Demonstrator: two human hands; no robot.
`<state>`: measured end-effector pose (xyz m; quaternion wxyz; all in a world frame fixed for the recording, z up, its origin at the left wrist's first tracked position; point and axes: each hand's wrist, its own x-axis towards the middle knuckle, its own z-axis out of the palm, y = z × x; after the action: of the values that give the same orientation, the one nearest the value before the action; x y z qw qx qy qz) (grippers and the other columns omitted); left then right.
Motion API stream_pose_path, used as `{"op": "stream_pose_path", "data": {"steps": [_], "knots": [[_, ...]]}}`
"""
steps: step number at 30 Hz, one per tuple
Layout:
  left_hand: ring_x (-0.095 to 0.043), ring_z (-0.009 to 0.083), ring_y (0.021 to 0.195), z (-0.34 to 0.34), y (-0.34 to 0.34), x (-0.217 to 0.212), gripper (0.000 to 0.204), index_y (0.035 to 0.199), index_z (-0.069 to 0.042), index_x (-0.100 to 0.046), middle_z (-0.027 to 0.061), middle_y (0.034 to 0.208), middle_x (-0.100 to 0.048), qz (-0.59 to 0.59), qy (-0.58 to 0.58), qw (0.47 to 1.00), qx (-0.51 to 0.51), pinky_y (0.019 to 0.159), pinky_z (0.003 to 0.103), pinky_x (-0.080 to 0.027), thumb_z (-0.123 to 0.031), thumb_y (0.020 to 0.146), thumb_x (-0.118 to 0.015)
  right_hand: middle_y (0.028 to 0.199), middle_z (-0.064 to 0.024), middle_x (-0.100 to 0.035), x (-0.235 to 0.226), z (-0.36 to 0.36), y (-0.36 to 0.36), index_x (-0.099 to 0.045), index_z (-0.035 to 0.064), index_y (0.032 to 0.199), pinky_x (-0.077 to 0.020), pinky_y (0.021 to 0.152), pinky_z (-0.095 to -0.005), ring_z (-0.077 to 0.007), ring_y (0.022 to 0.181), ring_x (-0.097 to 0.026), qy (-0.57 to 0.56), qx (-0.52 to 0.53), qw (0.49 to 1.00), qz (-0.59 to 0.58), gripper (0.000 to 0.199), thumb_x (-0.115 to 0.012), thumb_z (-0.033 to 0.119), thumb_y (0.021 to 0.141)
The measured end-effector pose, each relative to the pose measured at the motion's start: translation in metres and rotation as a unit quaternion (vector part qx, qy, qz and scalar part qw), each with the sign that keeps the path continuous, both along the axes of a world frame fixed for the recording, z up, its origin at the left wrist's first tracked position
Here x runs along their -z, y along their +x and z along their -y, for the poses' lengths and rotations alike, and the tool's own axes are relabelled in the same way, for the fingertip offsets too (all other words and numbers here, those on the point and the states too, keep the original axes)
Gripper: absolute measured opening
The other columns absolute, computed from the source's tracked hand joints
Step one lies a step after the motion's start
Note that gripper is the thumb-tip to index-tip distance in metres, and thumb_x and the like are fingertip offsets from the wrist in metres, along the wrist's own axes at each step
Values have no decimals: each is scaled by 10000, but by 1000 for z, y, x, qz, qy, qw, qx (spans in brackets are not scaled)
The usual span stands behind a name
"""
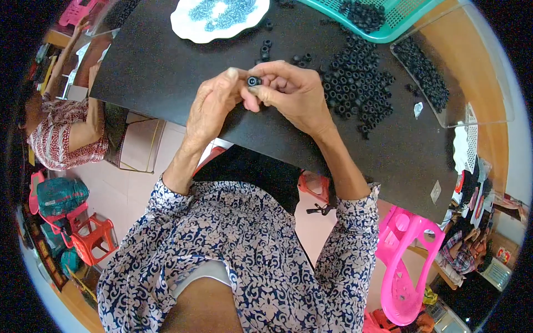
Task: Inserting small blue beads into black circular components.
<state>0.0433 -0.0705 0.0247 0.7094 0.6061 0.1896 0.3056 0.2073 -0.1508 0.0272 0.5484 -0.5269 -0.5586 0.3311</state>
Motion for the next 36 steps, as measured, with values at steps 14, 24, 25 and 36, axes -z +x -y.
{"op": "stream_pose_path", "data": {"steps": [14, 24, 25, 36], "knots": [[-539, 121, 721, 1, -1, -3, 372, 1065, 70, -555, 78, 730, -615, 9, -22, 1000, -5, 708, 255, -447, -260, 1019, -391, 841, -52, -677, -54, 54, 179, -667, 24, 1118, -476, 601, -233, -95, 701, -617, -89, 417, 878, 215, 346, -712, 210, 830], [-556, 161, 821, -4, -8, -8, 407, 1103, 66, -526, 84, 751, -595, -9, -38, 999, 29, 795, 277, -453, -315, 1017, -408, 707, 14, -610, -35, -35, 99, -692, 14, 989, -410, 548, -223, -52, 607, -508, -64, 242, 941, 229, 183, -636, 152, 883], [-556, 161, 821, -5, -10, -8, 407, 1103, 66, -526, 84, 751, -595, -8, -37, 999, 28, 795, 277, -453, -315, 1017, -408, 707, 14, -610, -33, -48, 97, -692, 14, 989, -410, 548, -223, -52, 607, -508, -62, 241, 941, 230, 183, -636, 152, 883], [-567, 111, 720, -5, -6, -3, 293, 1048, 41, -565, 59, 735, -619, 2, -26, 999, 22, 689, 258, -463, -212, 1011, -421, 766, -76, -672, -38, -115, 93, -695, 52, 1000, -490, 625, -305, -126, 646, -599, 21, 131, 896, 424, 213, -651, 171, 829]]}}
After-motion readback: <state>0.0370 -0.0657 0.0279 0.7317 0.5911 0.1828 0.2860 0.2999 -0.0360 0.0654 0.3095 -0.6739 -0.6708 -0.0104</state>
